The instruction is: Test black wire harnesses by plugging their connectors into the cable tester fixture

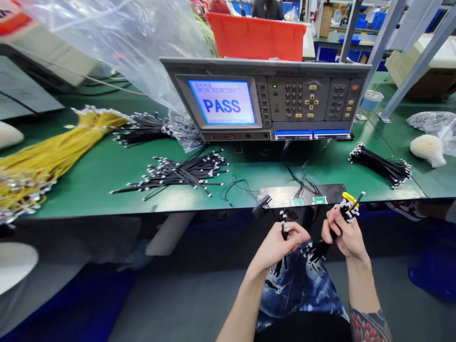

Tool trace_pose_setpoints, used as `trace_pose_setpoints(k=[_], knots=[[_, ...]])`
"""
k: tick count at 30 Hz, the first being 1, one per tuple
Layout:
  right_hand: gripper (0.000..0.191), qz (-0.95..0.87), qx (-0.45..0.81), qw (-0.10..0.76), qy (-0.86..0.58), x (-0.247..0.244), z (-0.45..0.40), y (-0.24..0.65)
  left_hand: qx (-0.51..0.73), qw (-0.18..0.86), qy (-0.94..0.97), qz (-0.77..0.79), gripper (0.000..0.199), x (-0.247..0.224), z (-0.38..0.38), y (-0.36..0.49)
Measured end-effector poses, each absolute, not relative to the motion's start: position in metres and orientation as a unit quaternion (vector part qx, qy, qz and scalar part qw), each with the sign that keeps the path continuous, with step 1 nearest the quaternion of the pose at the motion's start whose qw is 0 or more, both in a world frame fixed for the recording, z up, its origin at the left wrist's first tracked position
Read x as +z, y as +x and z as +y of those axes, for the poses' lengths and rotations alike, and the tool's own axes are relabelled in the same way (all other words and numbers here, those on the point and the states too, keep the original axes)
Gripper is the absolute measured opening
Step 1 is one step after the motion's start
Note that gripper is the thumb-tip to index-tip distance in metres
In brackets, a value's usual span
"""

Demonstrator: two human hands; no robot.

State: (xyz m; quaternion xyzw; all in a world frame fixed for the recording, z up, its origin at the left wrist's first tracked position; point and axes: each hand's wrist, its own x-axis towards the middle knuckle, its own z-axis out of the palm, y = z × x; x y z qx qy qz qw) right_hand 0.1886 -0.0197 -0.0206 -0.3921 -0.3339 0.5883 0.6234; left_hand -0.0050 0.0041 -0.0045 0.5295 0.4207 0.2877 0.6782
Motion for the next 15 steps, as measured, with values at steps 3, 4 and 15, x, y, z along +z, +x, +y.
trace_pose_setpoints(k=[3,4,15], knots=[[0.037,-0.372,0.577,0.614,-0.389,-0.018,-0.019,0.190,0.227,0.732,0.527,0.368,0.030,-0.001,-0.002,-0.003],[0.035,-0.399,0.573,0.595,-0.398,-0.018,-0.019,0.189,0.212,0.749,0.525,0.344,0.032,0.000,-0.004,-0.001],[0.030,-0.451,0.550,0.531,-0.461,-0.022,-0.024,0.173,0.183,0.814,0.474,0.282,0.065,-0.009,-0.011,0.003]])
